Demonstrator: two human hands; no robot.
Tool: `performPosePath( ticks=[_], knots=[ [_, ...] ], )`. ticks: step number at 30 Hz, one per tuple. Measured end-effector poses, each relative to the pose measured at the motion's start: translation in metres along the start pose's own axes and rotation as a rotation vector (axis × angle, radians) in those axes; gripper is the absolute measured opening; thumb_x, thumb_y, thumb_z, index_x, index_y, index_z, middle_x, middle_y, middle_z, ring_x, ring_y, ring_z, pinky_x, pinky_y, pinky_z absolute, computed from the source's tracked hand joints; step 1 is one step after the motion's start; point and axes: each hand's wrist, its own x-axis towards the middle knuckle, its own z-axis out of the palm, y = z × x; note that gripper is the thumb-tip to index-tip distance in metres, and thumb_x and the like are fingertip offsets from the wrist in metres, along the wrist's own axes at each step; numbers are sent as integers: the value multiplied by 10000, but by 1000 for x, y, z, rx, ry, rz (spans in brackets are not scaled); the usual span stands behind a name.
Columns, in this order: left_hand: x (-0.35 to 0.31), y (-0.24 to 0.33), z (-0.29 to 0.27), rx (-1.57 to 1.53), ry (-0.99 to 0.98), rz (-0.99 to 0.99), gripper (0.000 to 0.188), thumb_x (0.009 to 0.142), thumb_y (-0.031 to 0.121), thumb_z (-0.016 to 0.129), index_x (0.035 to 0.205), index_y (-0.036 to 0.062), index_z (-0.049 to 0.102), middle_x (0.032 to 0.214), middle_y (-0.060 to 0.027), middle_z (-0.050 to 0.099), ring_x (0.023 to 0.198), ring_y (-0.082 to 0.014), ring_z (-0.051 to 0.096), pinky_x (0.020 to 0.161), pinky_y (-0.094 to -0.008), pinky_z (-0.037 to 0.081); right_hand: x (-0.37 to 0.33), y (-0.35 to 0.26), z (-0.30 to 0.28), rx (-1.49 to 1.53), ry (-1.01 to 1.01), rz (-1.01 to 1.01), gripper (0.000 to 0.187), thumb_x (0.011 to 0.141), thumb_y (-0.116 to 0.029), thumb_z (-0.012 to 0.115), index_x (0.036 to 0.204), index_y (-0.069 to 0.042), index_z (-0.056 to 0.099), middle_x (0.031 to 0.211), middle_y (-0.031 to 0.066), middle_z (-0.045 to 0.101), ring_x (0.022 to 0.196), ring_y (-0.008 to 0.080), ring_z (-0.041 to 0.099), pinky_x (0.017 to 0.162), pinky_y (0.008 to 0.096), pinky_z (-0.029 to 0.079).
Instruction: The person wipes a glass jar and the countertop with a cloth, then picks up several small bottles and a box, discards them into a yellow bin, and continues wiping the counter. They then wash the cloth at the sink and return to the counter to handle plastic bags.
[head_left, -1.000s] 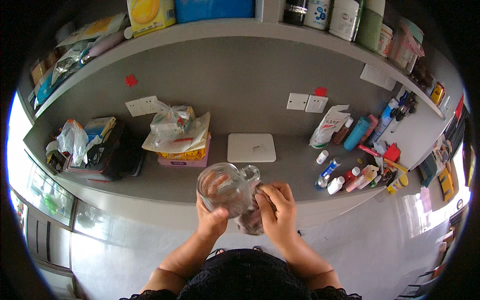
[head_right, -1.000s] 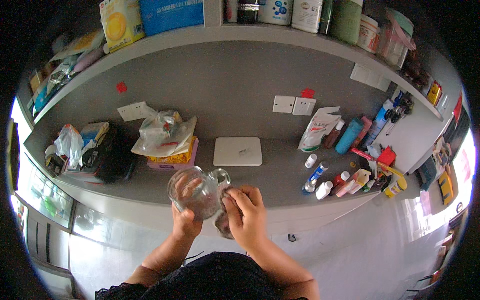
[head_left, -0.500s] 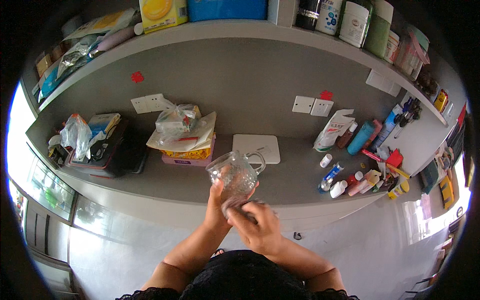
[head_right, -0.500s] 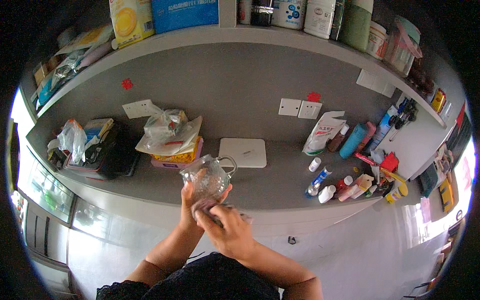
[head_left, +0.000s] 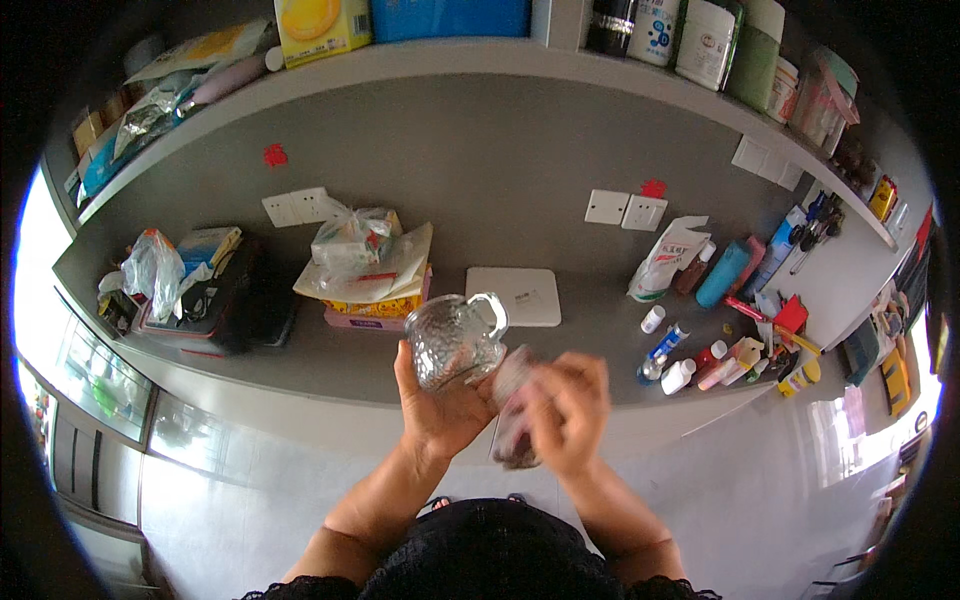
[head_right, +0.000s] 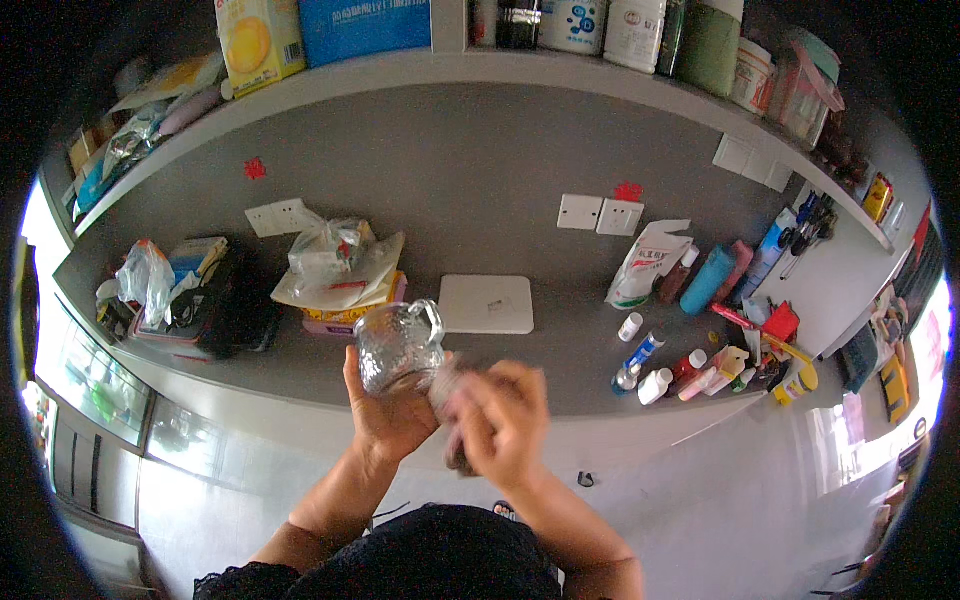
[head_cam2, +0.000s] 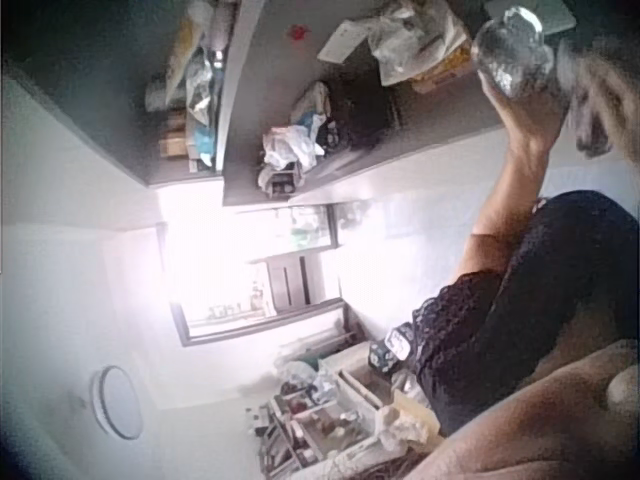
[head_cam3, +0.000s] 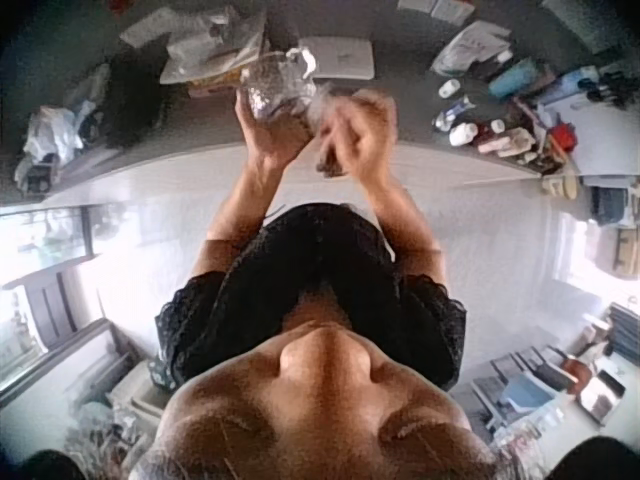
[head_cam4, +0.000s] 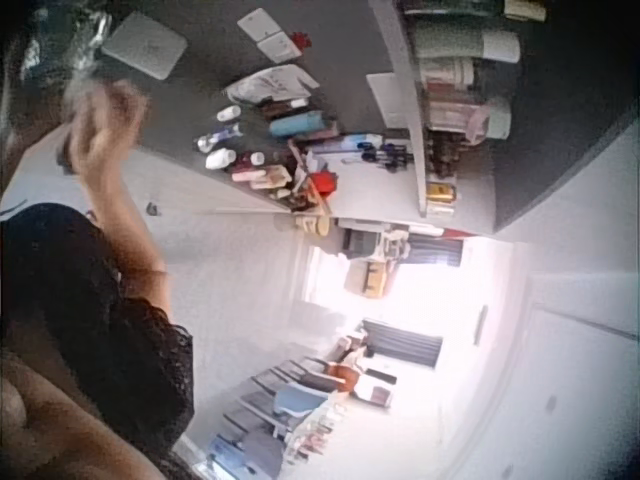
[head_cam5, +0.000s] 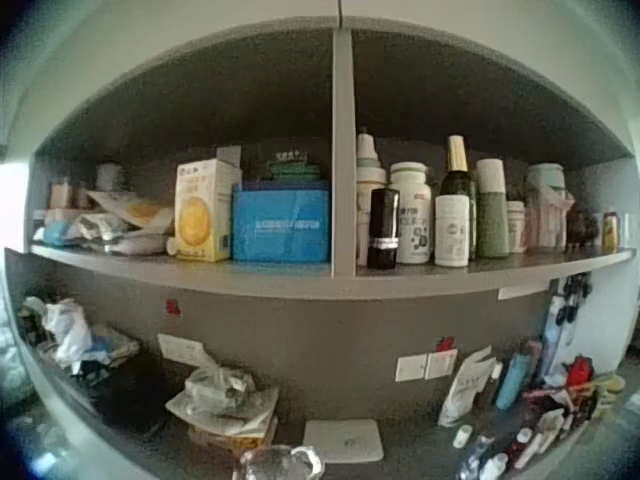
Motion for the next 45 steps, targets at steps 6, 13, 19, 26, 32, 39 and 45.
performPosePath(
  ticks=[6,13,19,26,32,39,45],
  knots=[
    [0,-10,25,-50,2,-56,952,665,839,438,1291,123,481,1300,-125,490,1205,-308,454,1040,-495,329,20,-5,26,33,155,181,209,857,-71,600,1034,36,626,969,137,556,862,236,540,769,308,428],
    [4,-7,11,65,-60,-100,961,706,853,372,1263,80,493,1220,-144,540,1146,-303,513,998,-462,400,4,-5,17,-89,100,-130,282,750,-82,708,1030,-64,675,981,118,551,848,272,556,680,343,479],
    [2,-6,16,116,-8,-36,916,729,825,391,1229,67,506,1105,-169,587,1078,-301,546,950,-452,444,-10,-2,22,-231,-156,-371,253,716,-122,707,969,-128,704,932,50,565,766,224,563,598,329,474],
    [-3,-6,10,65,17,-52,890,704,820,445,1232,106,518,1180,-120,553,1094,-291,500,956,-443,378,13,16,-6,-13,-2,-70,212,729,-163,732,912,-63,691,873,106,605,728,250,601,599,325,490],
    [-4,4,-10,358,-55,188,852,706,653,629,1291,66,430,1249,-135,502,1155,-300,479,982,-446,376,-22,40,2,95,-254,68,207,730,-263,765,772,-83,673,770,49,613,659,170,603,577,300,486],
    [-20,21,-62,945,-266,273,919,563,61,871,1327,-1,364,1257,-133,499,1210,-234,447,1027,-372,336,-21,50,-17,175,-555,342,249,803,-177,697,982,-19,627,827,123,650,698,210,640,641,302,488],
    [-16,16,-101,940,-318,199,929,577,113,878,1342,2,362,1296,-125,464,1246,-244,413,1066,-391,278,-41,62,-6,131,-610,420,189,832,-169,652,934,-12,622,810,126,637,712,254,620,626,322,474]
  ],
)
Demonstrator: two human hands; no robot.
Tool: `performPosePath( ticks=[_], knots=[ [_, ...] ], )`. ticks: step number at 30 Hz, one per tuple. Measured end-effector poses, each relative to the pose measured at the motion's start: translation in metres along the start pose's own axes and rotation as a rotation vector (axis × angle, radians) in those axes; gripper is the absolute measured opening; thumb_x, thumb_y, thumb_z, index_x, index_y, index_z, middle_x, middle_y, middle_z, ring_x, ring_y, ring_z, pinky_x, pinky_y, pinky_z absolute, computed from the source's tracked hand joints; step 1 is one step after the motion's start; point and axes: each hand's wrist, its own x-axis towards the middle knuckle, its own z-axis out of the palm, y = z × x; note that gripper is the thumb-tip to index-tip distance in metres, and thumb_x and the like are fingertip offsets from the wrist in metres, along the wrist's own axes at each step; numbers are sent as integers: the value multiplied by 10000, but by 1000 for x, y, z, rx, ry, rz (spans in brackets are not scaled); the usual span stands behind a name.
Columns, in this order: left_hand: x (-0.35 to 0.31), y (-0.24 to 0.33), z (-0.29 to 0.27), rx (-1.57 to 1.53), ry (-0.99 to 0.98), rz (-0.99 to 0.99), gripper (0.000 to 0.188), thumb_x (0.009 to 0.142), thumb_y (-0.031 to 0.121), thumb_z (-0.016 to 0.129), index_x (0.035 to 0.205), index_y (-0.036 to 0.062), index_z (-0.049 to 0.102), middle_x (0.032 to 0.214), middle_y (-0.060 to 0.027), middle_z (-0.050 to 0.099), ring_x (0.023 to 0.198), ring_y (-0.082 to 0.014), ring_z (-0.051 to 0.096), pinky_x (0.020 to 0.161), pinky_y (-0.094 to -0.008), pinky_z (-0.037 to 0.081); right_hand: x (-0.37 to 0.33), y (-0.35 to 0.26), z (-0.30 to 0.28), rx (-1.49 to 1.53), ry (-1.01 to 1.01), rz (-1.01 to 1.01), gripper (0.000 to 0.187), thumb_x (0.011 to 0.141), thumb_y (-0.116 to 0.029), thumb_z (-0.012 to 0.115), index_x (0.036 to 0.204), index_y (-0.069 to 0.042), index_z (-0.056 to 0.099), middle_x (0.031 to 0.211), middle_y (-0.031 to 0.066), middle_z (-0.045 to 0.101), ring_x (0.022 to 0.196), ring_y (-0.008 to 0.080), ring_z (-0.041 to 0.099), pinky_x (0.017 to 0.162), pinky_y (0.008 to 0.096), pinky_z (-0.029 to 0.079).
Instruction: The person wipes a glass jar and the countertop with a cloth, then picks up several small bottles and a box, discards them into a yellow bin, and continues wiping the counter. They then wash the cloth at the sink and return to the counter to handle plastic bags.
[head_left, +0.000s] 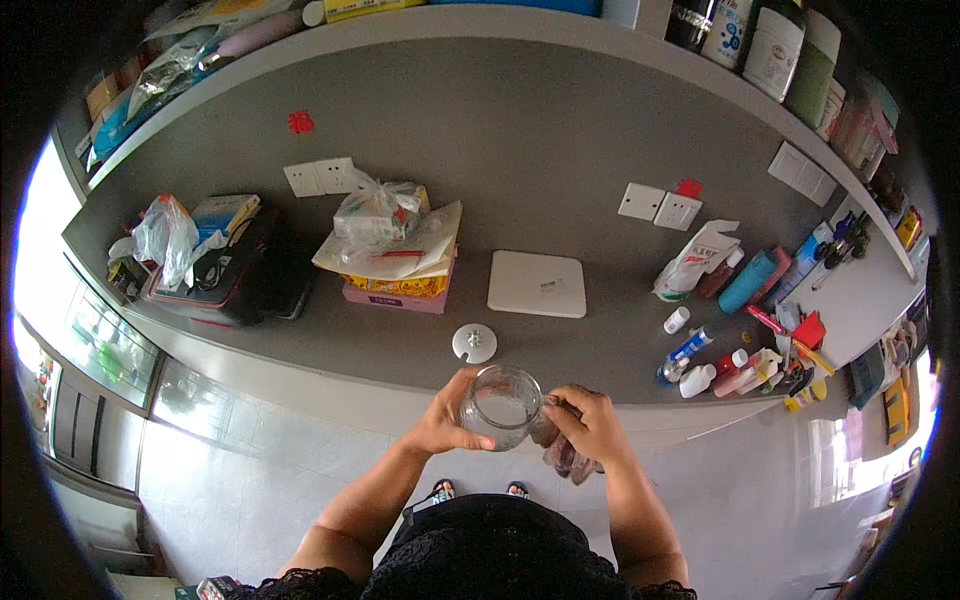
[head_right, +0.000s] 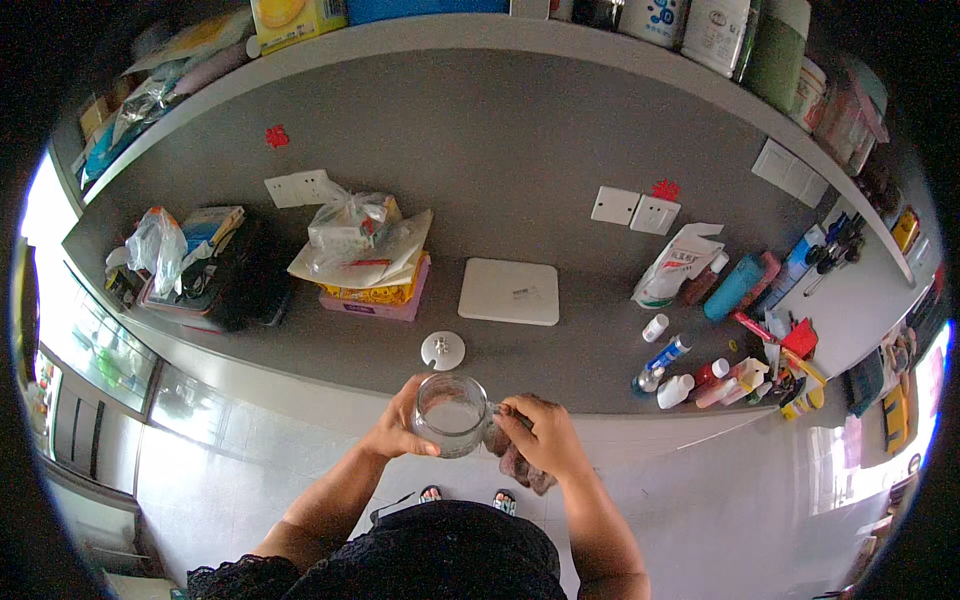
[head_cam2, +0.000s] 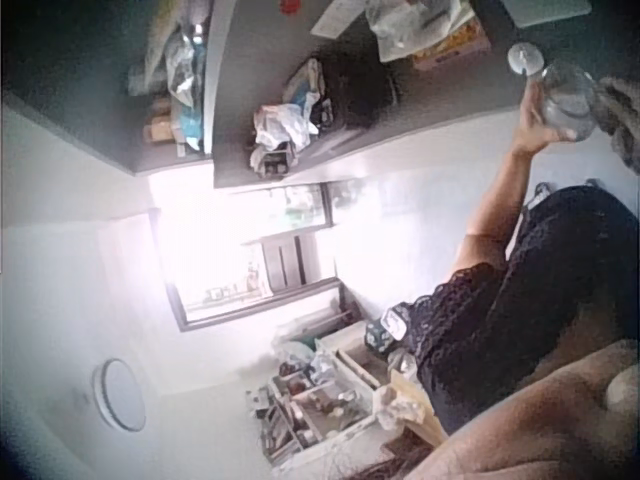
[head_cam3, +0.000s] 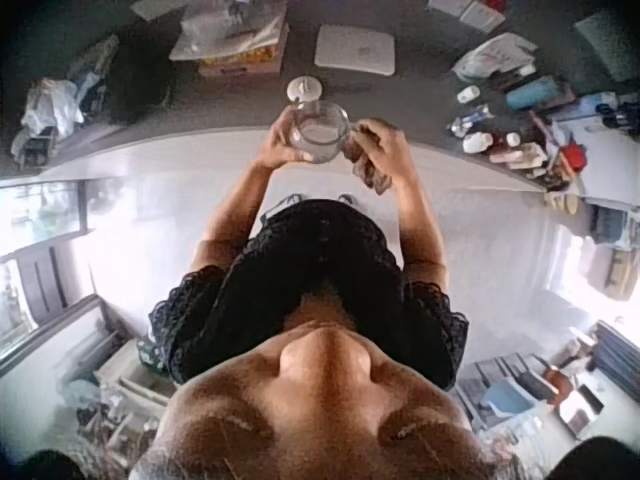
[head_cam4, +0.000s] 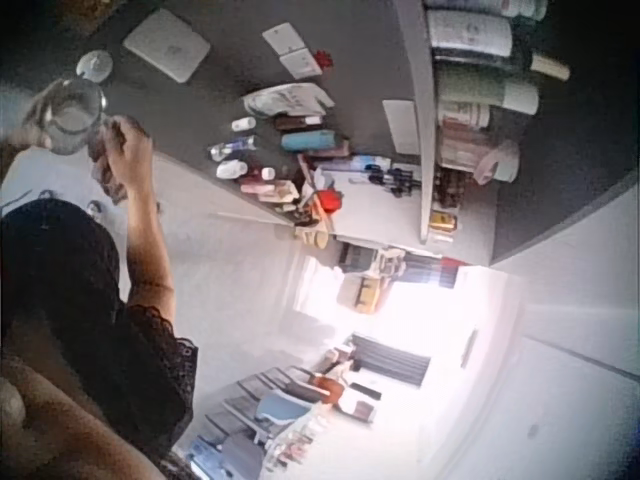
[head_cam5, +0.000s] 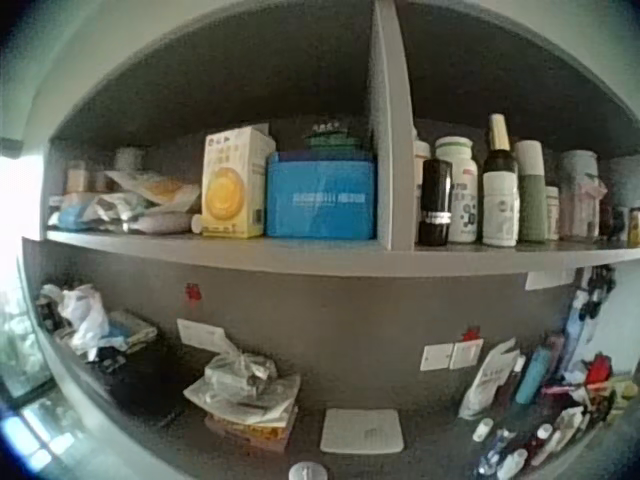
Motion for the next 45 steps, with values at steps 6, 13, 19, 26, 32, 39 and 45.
performPosePath(
  ticks=[6,13,19,26,32,39,45],
  knots=[
    [12,-19,-24,-128,-37,-108,1045,614,88,841,1457,87,223,1386,-104,394,1273,-248,393,1061,-394,287,18,10,13,-158,133,-4,185,827,-191,633,916,-30,617,828,128,640,755,326,622,649,371,483],
    [31,-31,-38,-12,118,-143,909,676,113,825,1430,99,318,1386,-79,406,1240,-221,413,957,-382,414,36,41,22,-275,313,23,151,824,-178,615,908,-53,634,860,102,659,773,304,633,664,385,498],
    [40,-57,-88,766,546,-82,390,767,152,733,1136,84,627,1053,-86,645,1052,-239,549,880,-383,451,36,73,26,-385,435,148,136,814,-128,607,906,-30,631,840,125,654,745,289,630,662,357,488],
    [67,-70,-71,1414,506,-72,386,758,324,711,1092,138,651,1023,-101,601,1024,-304,494,871,-439,406,37,95,33,-393,461,198,139,807,-132,597,908,-44,634,837,121,651,755,291,628,667,373,487],
    [77,-61,-76,1397,519,37,267,794,266,681,1013,114,669,964,-77,617,943,-298,522,819,-430,409,40,106,31,-418,463,207,151,827,-183,593,919,-72,636,859,122,654,789,321,630,686,414,496],
    [110,37,0,1095,310,335,246,791,185,697,1001,63,657,899,-99,621,873,-273,554,783,-378,437,33,85,12,-357,456,207,148,832,-197,585,889,-70,636,865,110,653,818,318,623,701,401,493],
    [120,74,31,1117,129,407,247,791,220,695,990,80,659,905,-70,644,926,-266,548,847,-394,398,27,17,-21,-369,458,93,140,817,-172,593,887,-59,637,866,111,652,815,325,619,695,393,493]
  ],
)
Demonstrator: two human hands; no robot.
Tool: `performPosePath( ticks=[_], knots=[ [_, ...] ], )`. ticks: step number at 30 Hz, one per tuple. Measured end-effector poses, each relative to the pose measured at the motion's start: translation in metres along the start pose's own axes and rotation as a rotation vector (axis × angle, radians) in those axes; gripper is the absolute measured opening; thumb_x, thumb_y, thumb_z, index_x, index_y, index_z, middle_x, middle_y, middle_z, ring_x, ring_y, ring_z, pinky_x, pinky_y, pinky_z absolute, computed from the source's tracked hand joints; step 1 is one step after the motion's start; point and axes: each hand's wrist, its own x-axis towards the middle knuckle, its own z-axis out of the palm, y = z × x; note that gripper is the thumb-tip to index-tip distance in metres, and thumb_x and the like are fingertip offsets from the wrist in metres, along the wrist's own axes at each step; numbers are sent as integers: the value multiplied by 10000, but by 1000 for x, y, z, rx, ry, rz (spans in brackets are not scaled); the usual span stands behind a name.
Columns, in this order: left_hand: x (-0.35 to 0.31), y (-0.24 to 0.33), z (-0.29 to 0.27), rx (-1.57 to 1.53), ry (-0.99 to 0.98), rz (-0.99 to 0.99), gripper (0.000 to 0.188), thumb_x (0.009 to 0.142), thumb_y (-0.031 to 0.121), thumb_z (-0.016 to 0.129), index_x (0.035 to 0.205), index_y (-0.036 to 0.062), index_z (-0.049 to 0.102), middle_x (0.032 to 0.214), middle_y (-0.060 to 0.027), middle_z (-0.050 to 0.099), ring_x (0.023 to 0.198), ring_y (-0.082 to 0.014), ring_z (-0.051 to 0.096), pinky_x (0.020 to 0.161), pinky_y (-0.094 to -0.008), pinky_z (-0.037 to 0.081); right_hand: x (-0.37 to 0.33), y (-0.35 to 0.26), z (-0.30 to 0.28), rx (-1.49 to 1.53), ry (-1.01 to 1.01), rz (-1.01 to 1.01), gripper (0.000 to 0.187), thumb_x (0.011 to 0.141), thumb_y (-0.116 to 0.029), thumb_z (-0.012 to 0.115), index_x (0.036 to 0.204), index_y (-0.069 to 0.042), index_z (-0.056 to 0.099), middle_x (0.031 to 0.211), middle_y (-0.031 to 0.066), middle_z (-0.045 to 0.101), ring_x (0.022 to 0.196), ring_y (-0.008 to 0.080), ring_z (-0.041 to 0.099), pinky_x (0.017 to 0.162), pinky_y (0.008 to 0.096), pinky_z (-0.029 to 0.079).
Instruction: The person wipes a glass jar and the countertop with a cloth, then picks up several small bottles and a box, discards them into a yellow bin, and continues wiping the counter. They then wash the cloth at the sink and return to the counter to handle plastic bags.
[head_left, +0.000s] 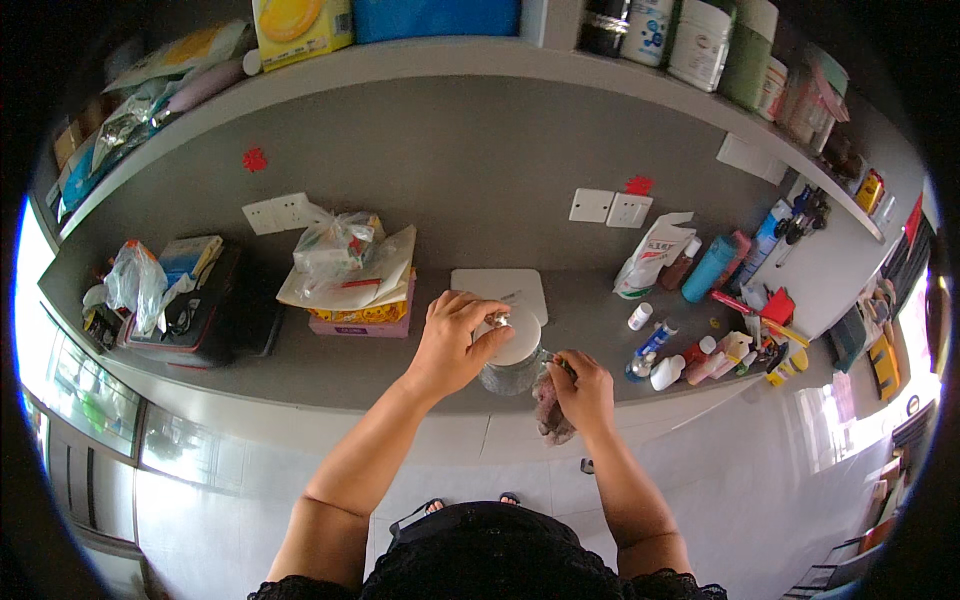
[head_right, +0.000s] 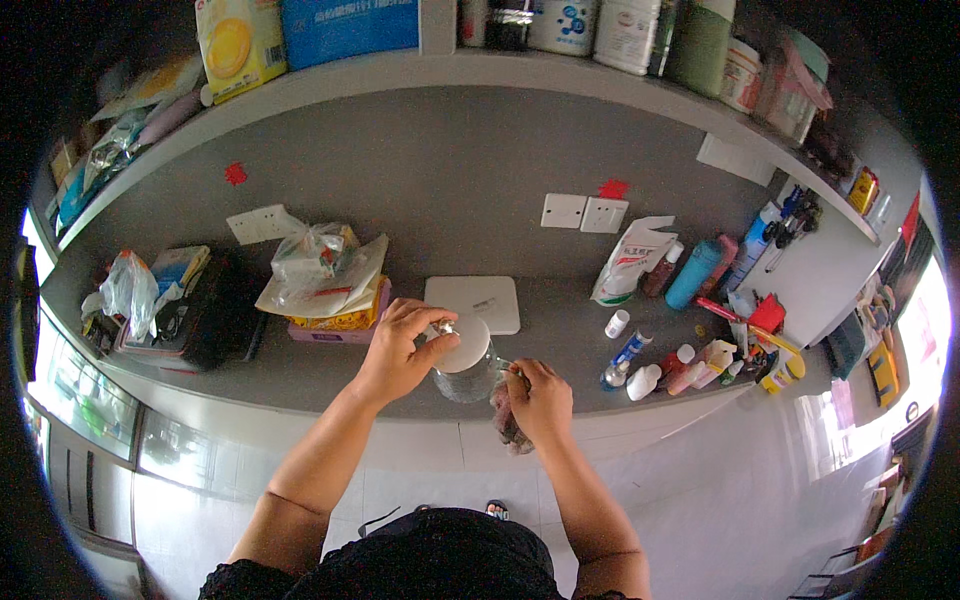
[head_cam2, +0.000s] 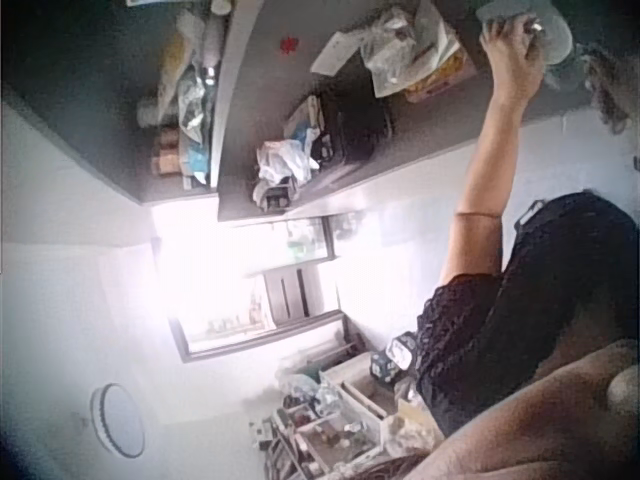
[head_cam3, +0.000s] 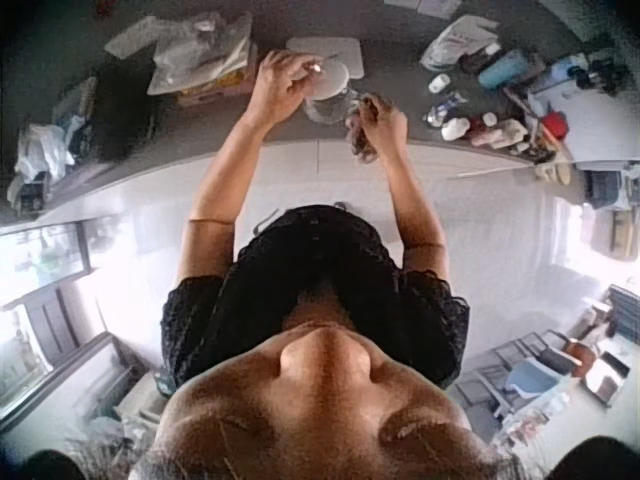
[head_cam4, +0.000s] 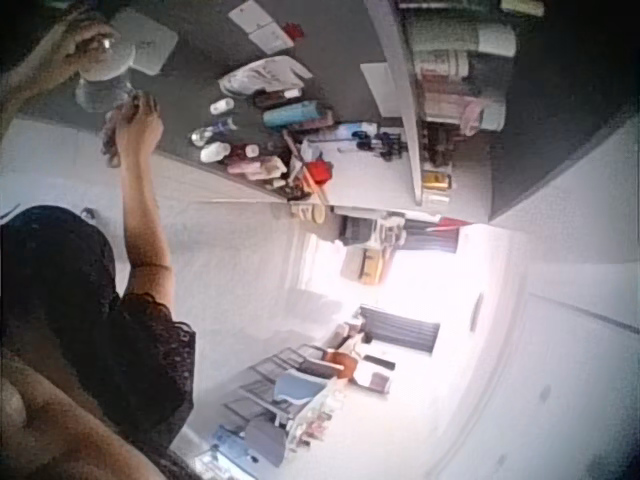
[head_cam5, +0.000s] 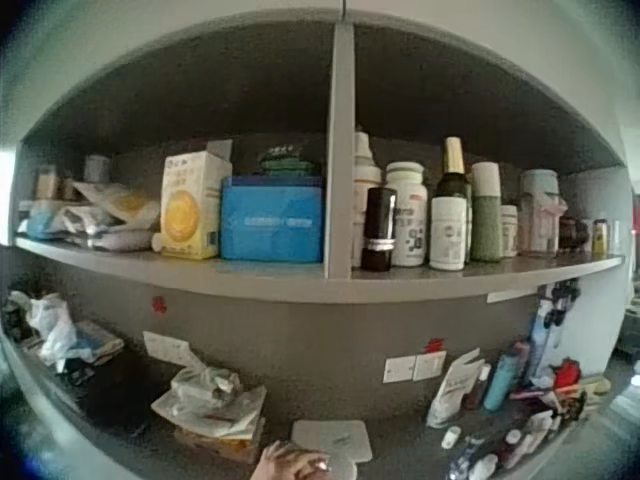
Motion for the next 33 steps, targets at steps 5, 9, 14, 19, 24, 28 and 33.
performPosePath(
  ticks=[5,9,14,19,24,28,33],
  knots=[
    [13,17,1,3,-67,145,253,782,170,708,1009,70,662,919,-102,634,913,-274,549,822,-382,422,-1,-18,-30,50,57,-40,146,790,-124,635,888,-15,632,843,148,642,786,336,618,682,369,482],
    [16,31,-6,-8,-108,236,278,794,161,693,1057,83,646,953,-103,624,928,-274,541,825,-386,422,-7,-28,-46,31,80,-35,139,788,-123,627,877,-17,635,854,143,646,791,336,621,680,372,485],
    [22,39,-13,-67,-248,264,307,814,155,673,1110,85,623,991,-111,619,984,-278,540,855,-377,423,-18,-32,-62,30,118,-21,120,786,-123,611,857,-30,638,854,134,651,785,337,619,672,393,491],
    [37,69,-16,-335,-197,262,481,791,197,706,1217,39,549,1104,-132,587,1075,-265,526,921,-380,403,-22,-51,-98,75,160,37,125,782,-123,621,853,-22,638,841,142,653,766,331,626,663,377,494],
    [39,89,1,-670,-203,223,982,687,320,818,1432,46,239,1344,-148,413,1195,-264,471,1015,-386,345,-27,-60,-151,44,234,81,151,797,-147,640,855,-8,637,790,160,643,721,325,632,637,351,486],
    [39,120,33,-724,-225,261,1020,638,253,862,1436,79,251,1390,-147,357,1265,-262,403,1032,-422,347,-29,-69,-199,27,214,101,196,809,-176,644,871,9,634,759,158,640,665,271,627,603,336,470],
    [56,176,77,-892,-201,330,978,619,189,873,1400,56,300,1362,-137,386,1261,-250,402,1036,-381,348,-34,-41,-263,57,228,61,205,819,-187,645,868,11,635,700,145,627,621,202,600,601,316,460]
  ],
)
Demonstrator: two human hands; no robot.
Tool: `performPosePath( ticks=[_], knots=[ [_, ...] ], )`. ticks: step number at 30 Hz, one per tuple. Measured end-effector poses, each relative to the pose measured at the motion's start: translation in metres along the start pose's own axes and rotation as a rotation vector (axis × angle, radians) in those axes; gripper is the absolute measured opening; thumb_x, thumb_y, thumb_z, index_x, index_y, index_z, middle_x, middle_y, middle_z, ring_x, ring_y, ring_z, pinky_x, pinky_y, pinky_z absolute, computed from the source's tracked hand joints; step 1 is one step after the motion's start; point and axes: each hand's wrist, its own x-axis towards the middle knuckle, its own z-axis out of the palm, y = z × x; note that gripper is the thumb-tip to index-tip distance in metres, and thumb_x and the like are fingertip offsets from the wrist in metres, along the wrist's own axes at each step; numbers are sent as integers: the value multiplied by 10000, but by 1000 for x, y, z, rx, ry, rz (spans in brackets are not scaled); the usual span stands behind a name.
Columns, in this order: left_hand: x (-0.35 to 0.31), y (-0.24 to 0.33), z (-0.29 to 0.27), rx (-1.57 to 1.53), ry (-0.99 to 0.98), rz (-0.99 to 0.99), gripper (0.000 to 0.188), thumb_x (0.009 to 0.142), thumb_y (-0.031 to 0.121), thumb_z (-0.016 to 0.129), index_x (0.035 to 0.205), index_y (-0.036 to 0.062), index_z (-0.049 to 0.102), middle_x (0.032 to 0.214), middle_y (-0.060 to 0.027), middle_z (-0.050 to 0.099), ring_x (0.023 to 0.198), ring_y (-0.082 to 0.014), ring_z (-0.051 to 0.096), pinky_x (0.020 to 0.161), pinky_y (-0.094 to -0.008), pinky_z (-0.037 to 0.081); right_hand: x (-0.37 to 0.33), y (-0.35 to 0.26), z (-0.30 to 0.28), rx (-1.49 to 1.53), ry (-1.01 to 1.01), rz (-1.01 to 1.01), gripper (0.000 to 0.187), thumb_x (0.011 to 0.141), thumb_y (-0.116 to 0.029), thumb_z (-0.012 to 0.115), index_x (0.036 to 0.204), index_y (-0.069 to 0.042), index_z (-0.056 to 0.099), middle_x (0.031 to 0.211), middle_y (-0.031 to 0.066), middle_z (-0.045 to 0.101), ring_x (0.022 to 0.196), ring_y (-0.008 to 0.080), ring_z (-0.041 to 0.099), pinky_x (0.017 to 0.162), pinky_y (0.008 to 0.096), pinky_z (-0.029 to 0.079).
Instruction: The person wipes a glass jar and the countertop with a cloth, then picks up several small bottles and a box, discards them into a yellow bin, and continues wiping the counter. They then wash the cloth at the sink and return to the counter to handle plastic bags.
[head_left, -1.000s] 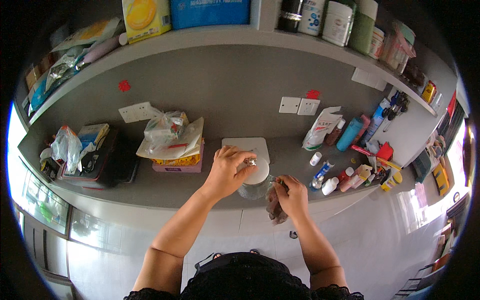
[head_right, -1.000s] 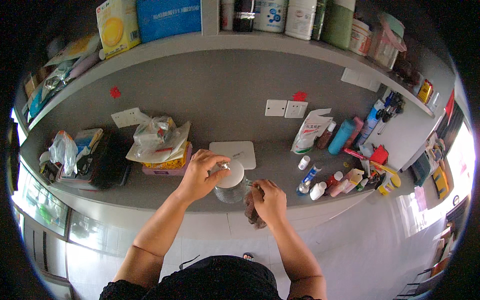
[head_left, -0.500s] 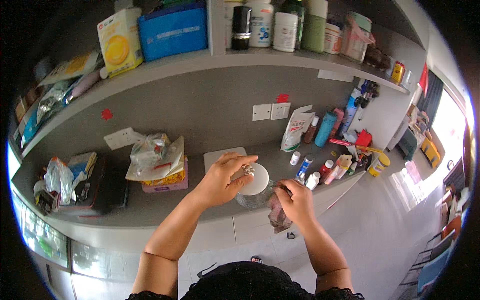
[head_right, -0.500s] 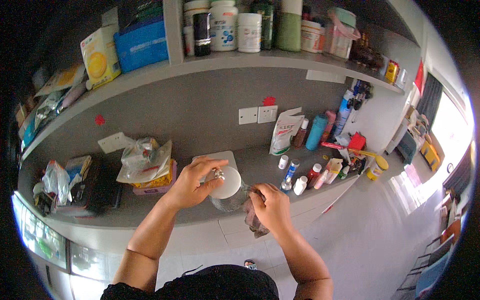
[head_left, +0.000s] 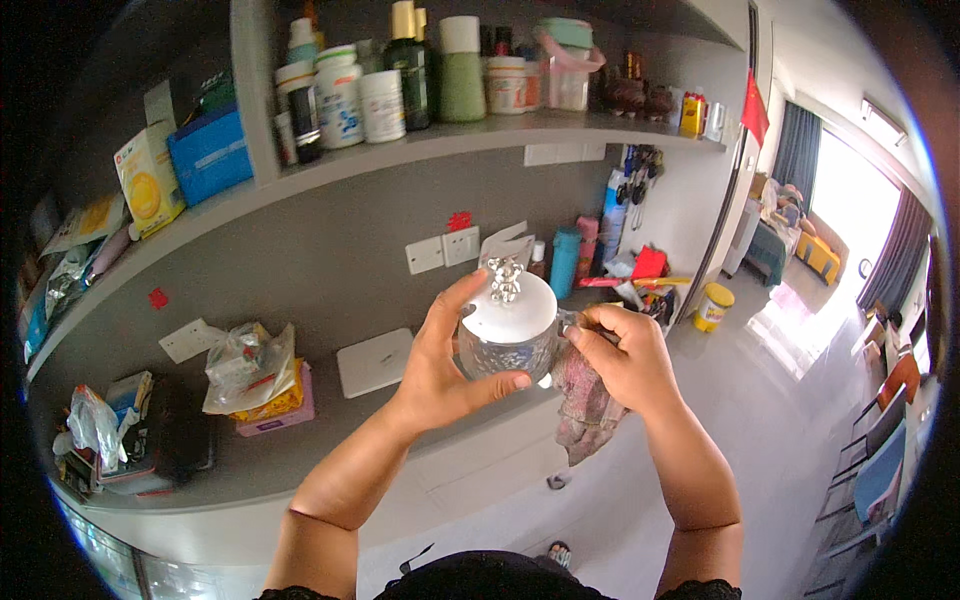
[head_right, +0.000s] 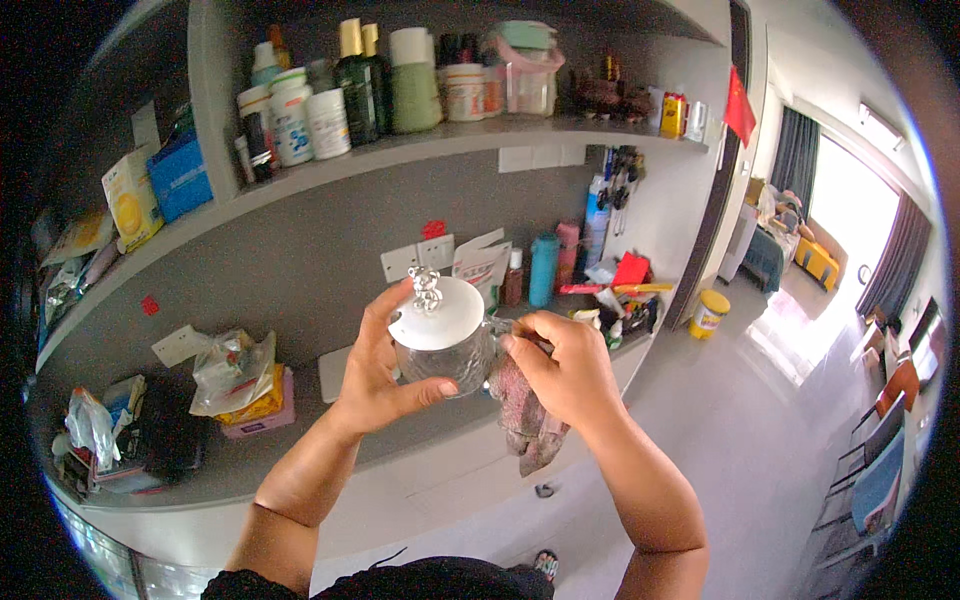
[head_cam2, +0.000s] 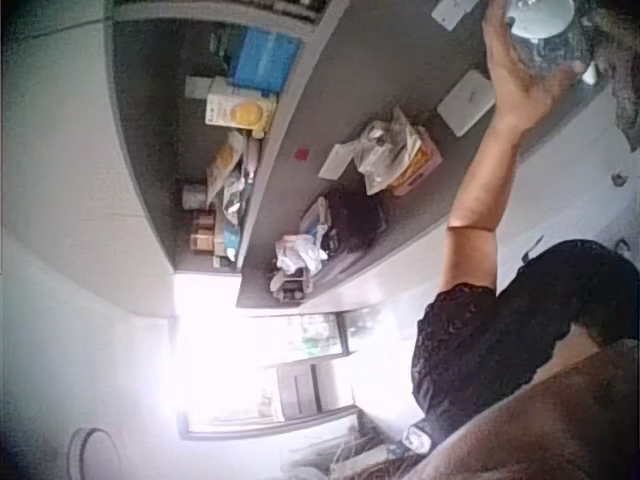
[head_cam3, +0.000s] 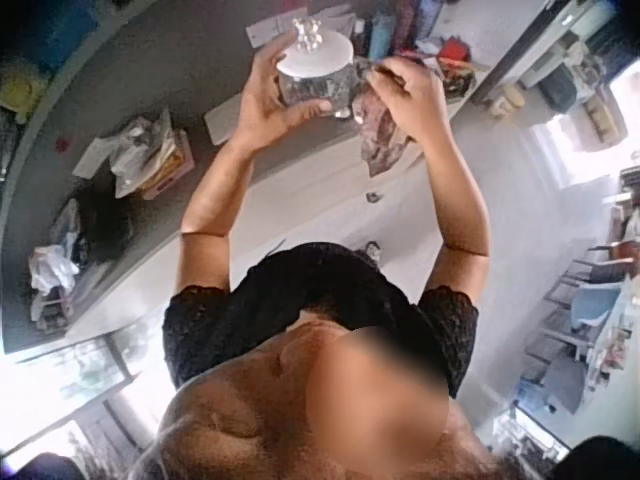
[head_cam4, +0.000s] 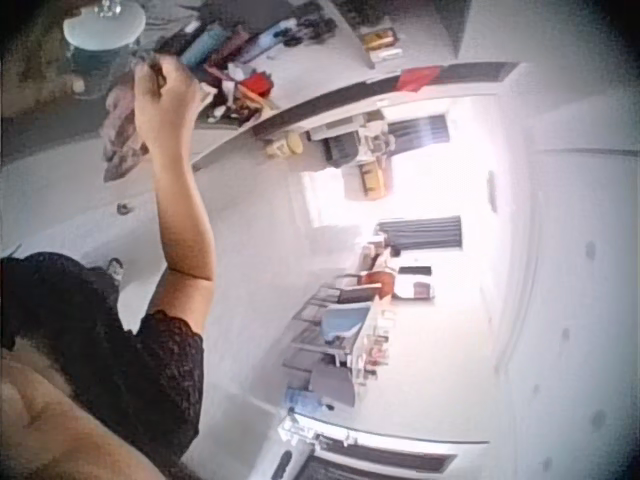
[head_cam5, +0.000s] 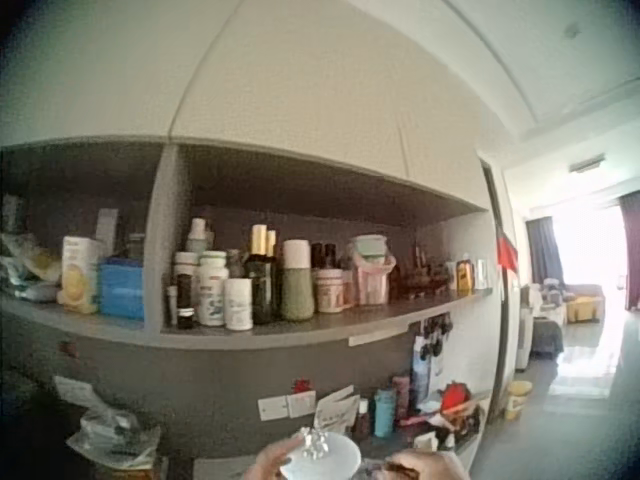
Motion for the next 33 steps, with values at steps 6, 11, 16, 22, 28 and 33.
performPosePath(
  ticks=[6,11,16,22,28,33],
  knots=[
    [74,13,76,151,34,80,936,626,297,865,1364,28,354,1321,-153,433,1236,-265,418,1021,-391,331,42,29,-107,5,-39,-86,218,817,-185,655,872,26,639,681,134,621,613,157,568,603,298,451],
    [141,20,121,268,36,112,956,606,342,869,1351,15,366,1286,-180,474,1200,-282,455,1002,-384,356,91,40,-182,27,-87,-57,240,818,-199,660,880,32,677,720,49,653,676,101,557,647,277,458],
    [232,27,139,457,35,172,967,605,423,846,1348,16,380,1249,-206,511,1143,-300,517,959,-374,414,155,41,-244,46,-72,-51,284,814,-245,667,922,17,684,799,59,665,729,117,571,700,287,457],
    [315,4,138,855,162,88,958,646,506,798,1396,116,348,1182,-188,572,944,-264,605,806,-376,497,238,59,-266,31,7,-39,254,829,-243,662,926,-9,680,819,14,639,759,109,556,729,269,435],
    [358,-47,129,938,146,62,895,714,474,752,1393,72,329,1116,-249,602,936,-304,634,818,-374,497,296,73,-262,-69,-5,18,328,775,-257,711,963,10,684,929,125,666,916,207,583,820,334,437],
    [371,-69,122,1083,127,3,904,729,441,741,1367,-34,312,1187,-298,540,1079,-386,566,917,-402,455,335,94,-243,-122,-72,65,337,747,-248,724,945,23,692,961,164,666,890,240,600,809,348,454]
  ],
)
